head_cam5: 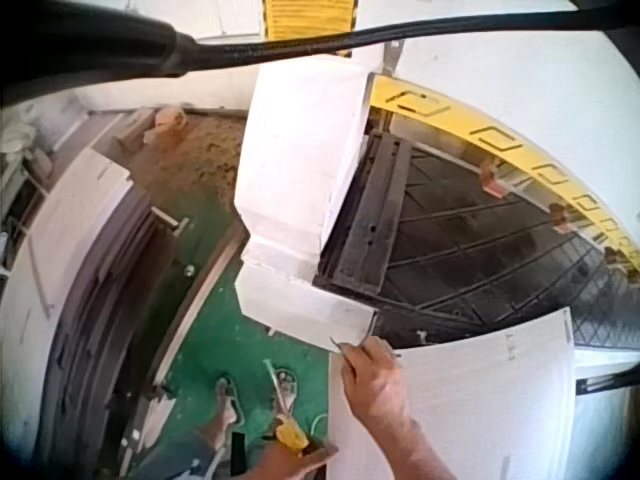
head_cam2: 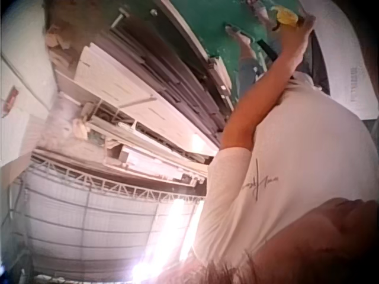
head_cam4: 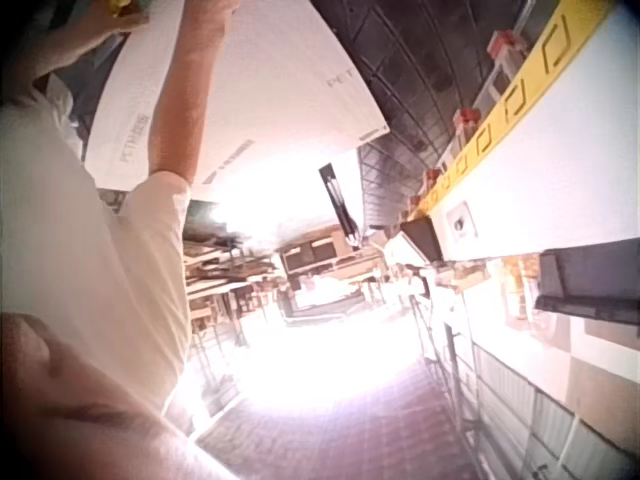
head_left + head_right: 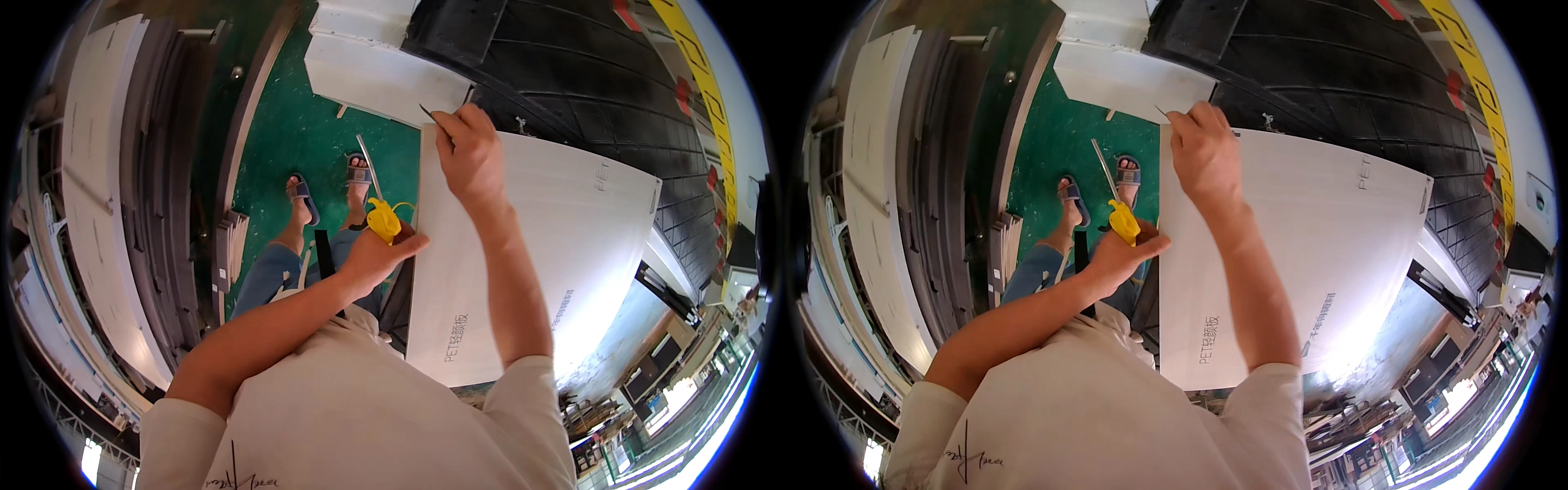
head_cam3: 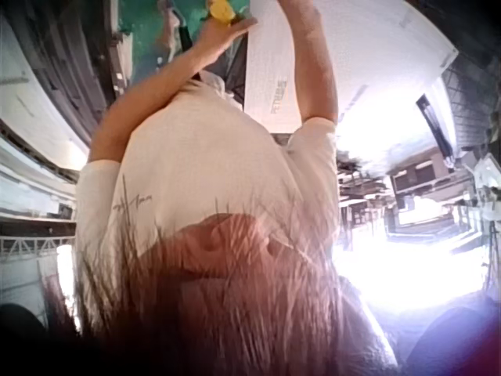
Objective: The person repeatedly picks up large white panels from a stack, places them on a workbench, and wipes the surface with a yellow handheld tool. The person flips the panels to clean both sides and stacks the cleaned panels on the floor.
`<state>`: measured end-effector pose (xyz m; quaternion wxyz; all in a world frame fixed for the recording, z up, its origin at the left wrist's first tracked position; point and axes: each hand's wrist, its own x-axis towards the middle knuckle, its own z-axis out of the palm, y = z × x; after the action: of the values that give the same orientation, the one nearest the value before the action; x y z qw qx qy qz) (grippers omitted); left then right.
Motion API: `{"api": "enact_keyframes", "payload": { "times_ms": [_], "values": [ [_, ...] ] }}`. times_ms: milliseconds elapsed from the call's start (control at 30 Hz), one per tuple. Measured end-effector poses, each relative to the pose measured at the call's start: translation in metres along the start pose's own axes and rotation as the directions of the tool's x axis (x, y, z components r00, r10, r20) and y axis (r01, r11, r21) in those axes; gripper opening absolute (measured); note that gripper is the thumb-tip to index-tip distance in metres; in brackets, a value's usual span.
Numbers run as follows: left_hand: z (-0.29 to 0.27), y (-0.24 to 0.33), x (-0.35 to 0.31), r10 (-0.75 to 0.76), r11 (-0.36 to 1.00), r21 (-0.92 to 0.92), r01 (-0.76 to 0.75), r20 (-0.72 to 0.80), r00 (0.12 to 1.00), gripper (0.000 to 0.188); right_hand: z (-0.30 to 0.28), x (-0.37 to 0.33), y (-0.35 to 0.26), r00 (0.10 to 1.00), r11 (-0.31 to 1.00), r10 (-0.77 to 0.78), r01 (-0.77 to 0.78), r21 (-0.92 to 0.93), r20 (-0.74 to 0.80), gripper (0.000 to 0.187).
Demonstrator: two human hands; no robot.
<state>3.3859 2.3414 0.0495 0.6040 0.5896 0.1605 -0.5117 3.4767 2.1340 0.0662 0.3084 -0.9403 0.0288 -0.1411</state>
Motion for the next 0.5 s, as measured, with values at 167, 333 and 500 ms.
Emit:
{"api": "enact_keyframes", "payload": {
  "times_ms": [167, 333, 500],
  "values": [
    [-0.003, -0.017, -0.007, -0.001, 0.998, 0.059, 0.0, 0.013, 1.0, 0.045, -0.003, 0.021, 0.011, 0.941, 0.952, -0.3, 0.284, 0.115, 0.158, 0.012],
    [-0.003, -0.019, -0.006, -0.04, 0.999, 0.034, 0.04, -0.017, 0.999, 0.047, -0.006, 0.028, 0.024, 0.862, 0.906, -0.421, 0.392, 0.158, 0.281, 0.019],
    [-0.003, -0.017, -0.006, -0.039, 0.998, 0.054, 0.042, -0.056, 0.998, 0.048, -0.022, -0.02, 0.02, 0.748, 0.872, -0.488, 0.392, 0.295, 0.449, 0.026]
  ]
}}
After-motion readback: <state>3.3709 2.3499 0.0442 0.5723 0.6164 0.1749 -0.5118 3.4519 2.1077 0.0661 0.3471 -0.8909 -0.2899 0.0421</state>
